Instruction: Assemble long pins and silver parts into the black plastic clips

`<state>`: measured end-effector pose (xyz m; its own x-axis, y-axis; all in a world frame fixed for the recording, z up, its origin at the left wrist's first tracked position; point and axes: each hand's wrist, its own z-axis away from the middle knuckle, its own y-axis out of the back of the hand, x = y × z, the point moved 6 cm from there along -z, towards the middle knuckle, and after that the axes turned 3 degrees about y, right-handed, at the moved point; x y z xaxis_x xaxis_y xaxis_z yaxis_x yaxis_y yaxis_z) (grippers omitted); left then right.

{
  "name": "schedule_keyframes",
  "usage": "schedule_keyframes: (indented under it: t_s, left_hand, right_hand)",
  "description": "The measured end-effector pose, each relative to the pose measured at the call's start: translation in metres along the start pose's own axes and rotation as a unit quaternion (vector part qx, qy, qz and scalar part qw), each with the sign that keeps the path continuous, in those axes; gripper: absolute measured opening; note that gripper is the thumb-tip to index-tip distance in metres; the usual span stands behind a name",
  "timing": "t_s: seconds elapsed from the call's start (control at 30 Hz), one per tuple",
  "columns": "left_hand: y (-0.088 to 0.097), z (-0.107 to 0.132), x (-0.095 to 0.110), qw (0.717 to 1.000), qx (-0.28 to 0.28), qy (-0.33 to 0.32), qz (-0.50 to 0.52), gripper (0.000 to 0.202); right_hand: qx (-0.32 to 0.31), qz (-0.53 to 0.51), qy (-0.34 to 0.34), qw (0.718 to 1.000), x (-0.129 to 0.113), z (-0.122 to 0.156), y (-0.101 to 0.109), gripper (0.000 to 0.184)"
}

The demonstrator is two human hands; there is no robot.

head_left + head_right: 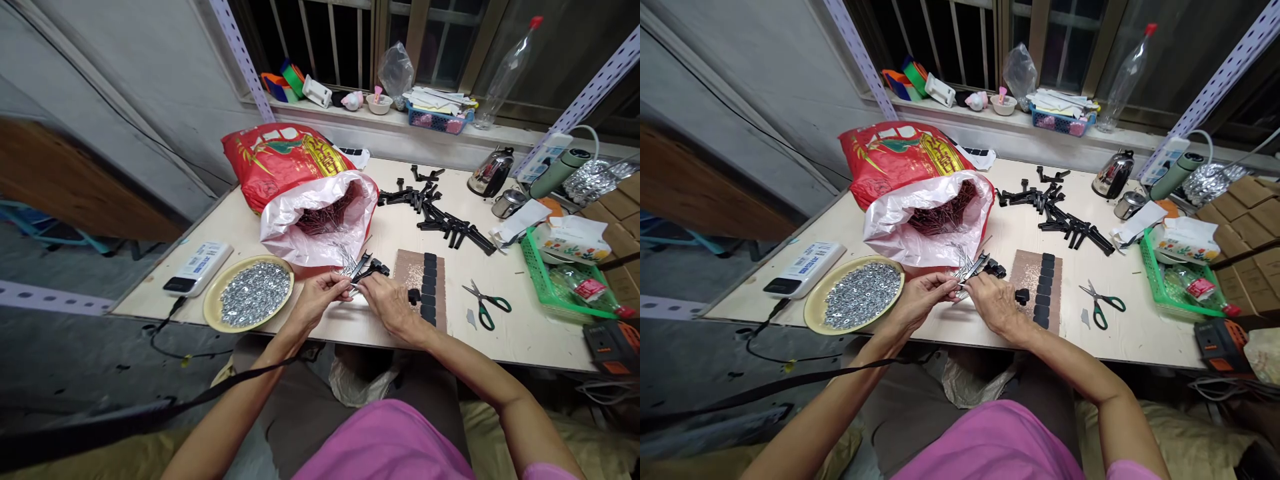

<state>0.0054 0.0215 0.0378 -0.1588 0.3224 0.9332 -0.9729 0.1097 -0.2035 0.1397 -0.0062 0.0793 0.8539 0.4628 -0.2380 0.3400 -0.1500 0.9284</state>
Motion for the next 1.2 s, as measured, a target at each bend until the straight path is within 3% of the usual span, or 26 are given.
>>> schedule_keyframes:
  t_s: [0.1,0.27,0.43,0.6,0.7,0.77,0.87,1.07,1.2]
  left_hand:
    - [0.001,0.0,-0.001,1.0,-0.006,0.01,0.004,0.041]
    - [0.0,0.0,0.002,1.0,-0.009,0.004,-0.004,0.038]
    - [-0.006,0.0,0.006,0.999,-0.033,0.006,-0.02,0.038]
    - [-0.007,-0.004,0.005,0.999,-0.026,0.028,0.001,0.043]
    - [-0.01,-0.006,0.004,0.999,-0.021,0.029,0.007,0.046]
    - [-0.013,-0.006,0.005,1.0,-0.017,0.021,0.001,0.047]
    - [-0.017,-0.007,0.009,1.0,-0.017,0.005,-0.019,0.047]
    - [-0.029,-0.006,0.017,0.996,-0.05,-0.026,-0.072,0.048]
    - [-0.041,-0.001,0.023,0.969,-0.077,-0.126,-0.199,0.037]
  right_hand:
    - [-0.029,-0.059,-0.023,0.998,0.003,-0.001,-0.005,0.019]
    - [-0.008,-0.114,-0.015,0.993,0.002,0.0,0.001,0.022]
    - [-0.073,-0.277,-0.06,0.956,0.01,0.002,-0.005,0.033]
    - [-0.016,-0.184,-0.054,0.981,0.015,0.003,0.006,0.017]
    - [-0.005,-0.143,-0.075,0.987,0.019,0.006,0.009,0.018]
    - [-0.034,-0.219,-0.102,0.97,0.021,0.008,0.005,0.021]
    - [-0.078,-0.358,-0.141,0.92,0.024,0.012,0.001,0.026]
    - [0.013,-0.341,-0.161,0.926,0.038,0.018,0.018,0.017]
    - [0.001,-0.421,-0.176,0.89,0.046,0.024,0.014,0.019]
